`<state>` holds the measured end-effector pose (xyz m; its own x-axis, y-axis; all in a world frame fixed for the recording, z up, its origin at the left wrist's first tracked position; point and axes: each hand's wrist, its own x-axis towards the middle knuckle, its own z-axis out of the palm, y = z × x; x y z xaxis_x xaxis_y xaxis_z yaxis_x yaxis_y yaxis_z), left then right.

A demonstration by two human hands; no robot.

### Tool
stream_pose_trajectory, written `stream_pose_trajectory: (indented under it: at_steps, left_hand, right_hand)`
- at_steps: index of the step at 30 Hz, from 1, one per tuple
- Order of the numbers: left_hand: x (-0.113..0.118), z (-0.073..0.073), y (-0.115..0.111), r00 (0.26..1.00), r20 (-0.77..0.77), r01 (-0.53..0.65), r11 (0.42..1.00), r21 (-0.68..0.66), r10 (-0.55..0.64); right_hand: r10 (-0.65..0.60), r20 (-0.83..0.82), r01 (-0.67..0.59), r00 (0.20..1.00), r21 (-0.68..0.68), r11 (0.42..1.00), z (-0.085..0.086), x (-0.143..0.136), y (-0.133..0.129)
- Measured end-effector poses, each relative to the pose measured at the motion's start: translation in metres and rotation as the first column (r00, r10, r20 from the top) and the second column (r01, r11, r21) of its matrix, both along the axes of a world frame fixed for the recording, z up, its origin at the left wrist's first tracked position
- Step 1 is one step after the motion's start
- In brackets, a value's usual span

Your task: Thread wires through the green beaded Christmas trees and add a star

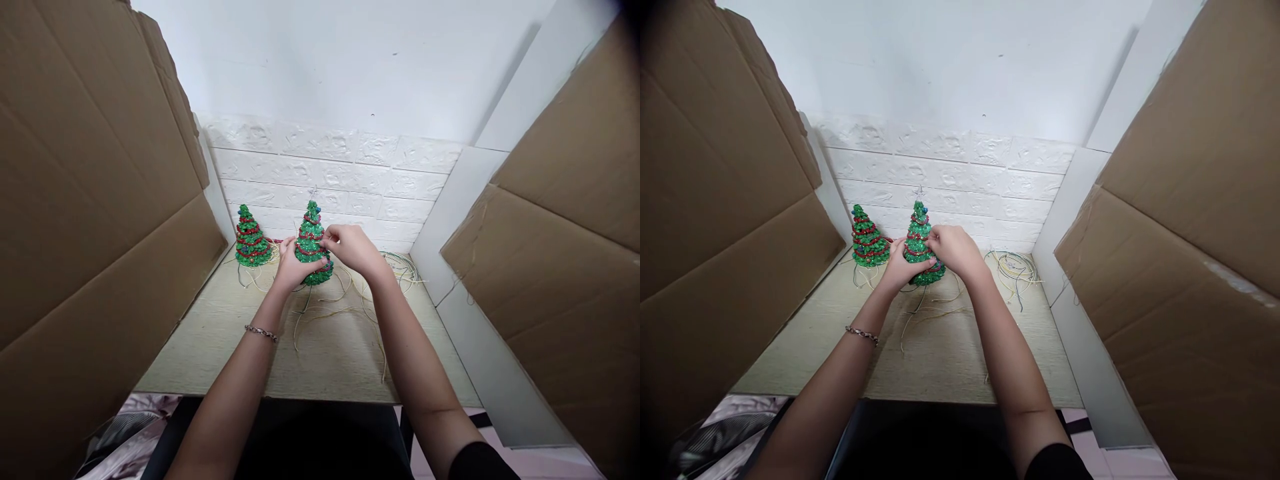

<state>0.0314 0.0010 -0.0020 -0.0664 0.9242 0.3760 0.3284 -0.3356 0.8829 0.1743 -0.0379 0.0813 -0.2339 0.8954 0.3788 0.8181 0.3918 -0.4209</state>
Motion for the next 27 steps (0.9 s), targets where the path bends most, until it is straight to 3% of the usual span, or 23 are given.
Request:
stream_pose_trajectory:
  at_steps: [6, 10, 12, 14, 16, 20, 27]
  left_hand:
    - [-0.001, -0.001, 0.001, 1.0, -0.023, -0.011, 1.0, -0.006, 0.011]
    - [-0.002, 0.0, 0.002, 0.999, 0.008, -0.041, 0.999, -0.01, 0.041]
    - [-0.002, 0.001, 0.002, 0.998, 0.024, -0.057, 0.998, -0.008, 0.057]
    - [-0.003, 0.003, 0.001, 0.997, 0.034, -0.076, 0.997, 0.001, 0.076]
    - [-0.004, 0.004, 0.0, 0.996, 0.027, -0.086, 0.996, 0.005, 0.086]
    - [-0.005, 0.004, 0.0, 0.994, 0.046, -0.1, 0.995, -0.007, 0.1]
    - [-0.005, 0.0, 0.004, 0.987, 0.085, -0.133, 0.991, -0.015, 0.133]
  right_hand:
    - [-0.035, 0.006, 0.035, 0.999, -0.046, 0.998, -0.004, 0.003, 0.008]
    - [-0.164, 0.109, 0.176, 0.98, -0.121, 0.977, -0.007, 0.022, 0.017]
    - [-0.246, 0.246, 0.298, 0.938, -0.203, 0.933, -0.017, 0.032, 0.029]
    - [-0.276, 0.403, 0.423, 0.873, -0.344, 0.838, -0.032, 0.039, 0.043]
    - [-0.282, 0.455, 0.48, 0.845, -0.41, 0.776, -0.049, 0.044, 0.055]
    - [-0.256, 0.491, 0.503, 0.833, -0.478, 0.721, -0.077, 0.045, 0.07]
    - [-0.178, 0.454, 0.428, 0.873, -0.539, 0.725, -0.097, 0.037, 0.081]
